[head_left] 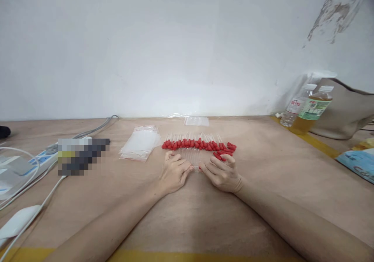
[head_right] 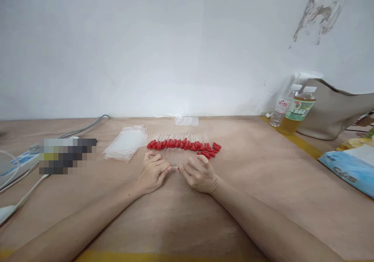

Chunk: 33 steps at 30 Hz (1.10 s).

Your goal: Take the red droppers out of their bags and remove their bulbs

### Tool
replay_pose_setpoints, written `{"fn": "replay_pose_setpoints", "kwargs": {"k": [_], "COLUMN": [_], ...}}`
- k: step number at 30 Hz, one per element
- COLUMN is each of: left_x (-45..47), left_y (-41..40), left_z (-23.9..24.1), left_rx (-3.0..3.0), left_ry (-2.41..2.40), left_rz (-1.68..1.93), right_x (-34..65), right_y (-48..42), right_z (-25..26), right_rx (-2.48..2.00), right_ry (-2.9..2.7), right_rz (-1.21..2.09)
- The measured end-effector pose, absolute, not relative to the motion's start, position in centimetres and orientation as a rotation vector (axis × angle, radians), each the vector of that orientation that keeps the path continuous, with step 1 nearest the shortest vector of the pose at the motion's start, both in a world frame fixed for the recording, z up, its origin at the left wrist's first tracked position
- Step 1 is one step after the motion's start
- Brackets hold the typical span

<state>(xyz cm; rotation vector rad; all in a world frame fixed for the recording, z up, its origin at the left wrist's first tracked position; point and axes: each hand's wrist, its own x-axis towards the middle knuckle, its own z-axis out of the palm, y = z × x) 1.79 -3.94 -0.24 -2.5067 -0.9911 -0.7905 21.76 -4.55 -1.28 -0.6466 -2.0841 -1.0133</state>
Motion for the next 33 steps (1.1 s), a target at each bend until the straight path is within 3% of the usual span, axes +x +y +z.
{"fn": "replay_pose_setpoints", "kwargs": {"k": [8, 14, 28, 33], "left_x": [1.4, 1.1, 0.3, -1.9], "left_y": [-3.7, -3.4, -3.7, -3.3], "left_z": [-0.1, -0.2, -0.1, -0.2], "left_rx": [-2.390, -2.357, -2.442, -2.375], "left_ry": [-0.740, -0.570, -0.631, -0.923], "left_rz": [-0.820, -0.797, -0.849, -0.963], "right_x": [21.4, 21.1, 22.5, 25.0], "right_y": [-4.2, -3.7, -3.6, -2.8], "right_z": [-1.3, -2.2, -2.3, -1.6], "right_rx": [-0.841, -0.711, -0.572, -0.858], "right_ry": [-2.142, -2.242, -2.223, -1.985], "right_rz": [-0.552, -0.315, -0.641, -0.401]}}
